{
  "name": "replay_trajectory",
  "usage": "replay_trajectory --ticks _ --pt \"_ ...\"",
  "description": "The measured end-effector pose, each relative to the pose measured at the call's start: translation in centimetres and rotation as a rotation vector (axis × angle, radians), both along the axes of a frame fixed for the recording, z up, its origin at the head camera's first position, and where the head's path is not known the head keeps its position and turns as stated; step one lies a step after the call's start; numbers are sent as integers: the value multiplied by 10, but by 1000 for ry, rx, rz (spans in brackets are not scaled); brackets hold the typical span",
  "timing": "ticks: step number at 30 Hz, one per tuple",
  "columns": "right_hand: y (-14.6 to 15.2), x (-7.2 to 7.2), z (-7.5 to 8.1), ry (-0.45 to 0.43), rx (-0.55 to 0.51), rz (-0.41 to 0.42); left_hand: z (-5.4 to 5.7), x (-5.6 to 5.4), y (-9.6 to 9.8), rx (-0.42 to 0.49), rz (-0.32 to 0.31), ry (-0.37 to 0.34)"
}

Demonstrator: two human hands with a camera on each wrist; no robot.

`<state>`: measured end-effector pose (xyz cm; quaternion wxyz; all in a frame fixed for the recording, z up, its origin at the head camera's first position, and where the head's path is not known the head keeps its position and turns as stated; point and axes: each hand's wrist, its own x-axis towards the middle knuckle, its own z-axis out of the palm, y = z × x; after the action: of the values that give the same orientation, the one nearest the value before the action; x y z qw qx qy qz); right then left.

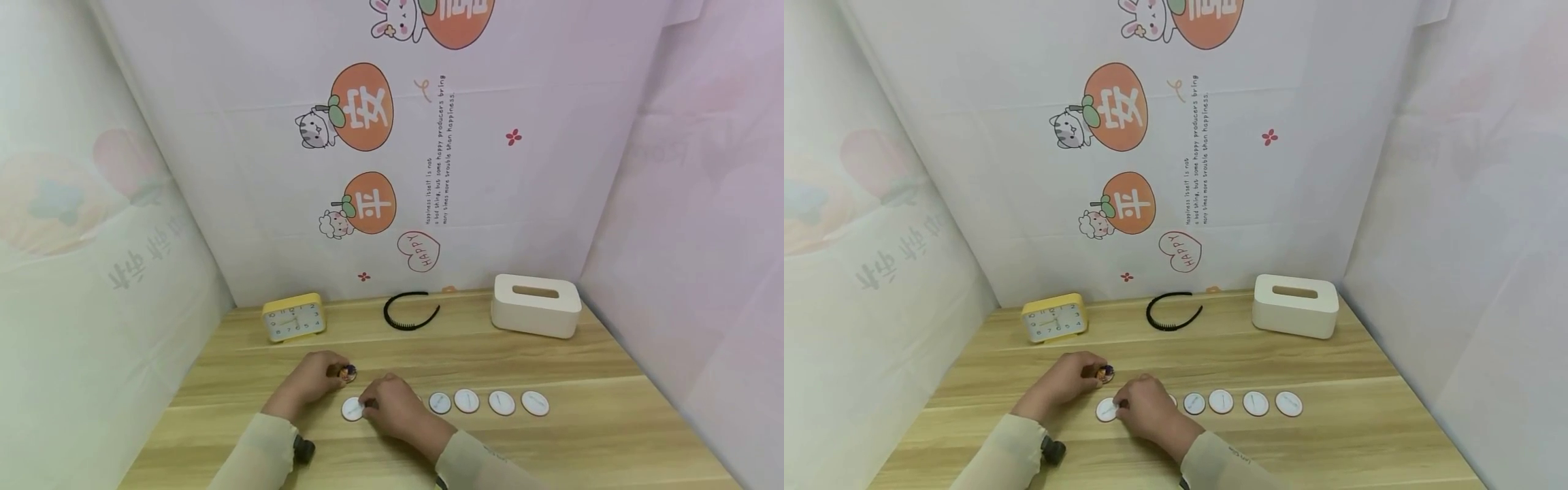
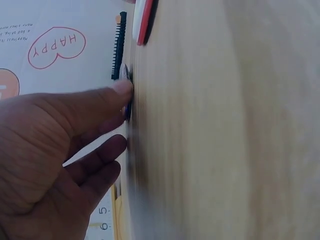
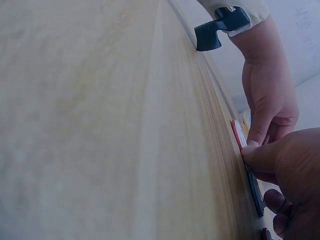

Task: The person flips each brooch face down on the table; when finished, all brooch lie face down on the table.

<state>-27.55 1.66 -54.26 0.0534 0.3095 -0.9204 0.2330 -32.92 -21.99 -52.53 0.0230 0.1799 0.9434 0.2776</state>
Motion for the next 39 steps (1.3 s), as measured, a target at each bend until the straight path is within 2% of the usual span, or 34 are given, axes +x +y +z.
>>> replay_trajectory --ticks 4,9,14,21,30,34,39 --pt "1 -1 0 6 -3 -1 0 -1 3 21 -32 -4" --pt "1 1 0 17 -3 5 -2 1 -1 -2 -24 16" --pt "0 1 -1 20 -5 0 -3 11 -16 3 -15 11" --pt "1 3 2 20 -20 -2 -4 29 -36 16 24 -45" --pt "2 4 5 5 -25 1 -1 51 -47 -2 -39 -51" --pt "0 5 5 27 -27 10 -1 56 -48 12 -33 -53" --pt "-7 6 10 61 -11 47 -2 55 -48 23 -15 -60"
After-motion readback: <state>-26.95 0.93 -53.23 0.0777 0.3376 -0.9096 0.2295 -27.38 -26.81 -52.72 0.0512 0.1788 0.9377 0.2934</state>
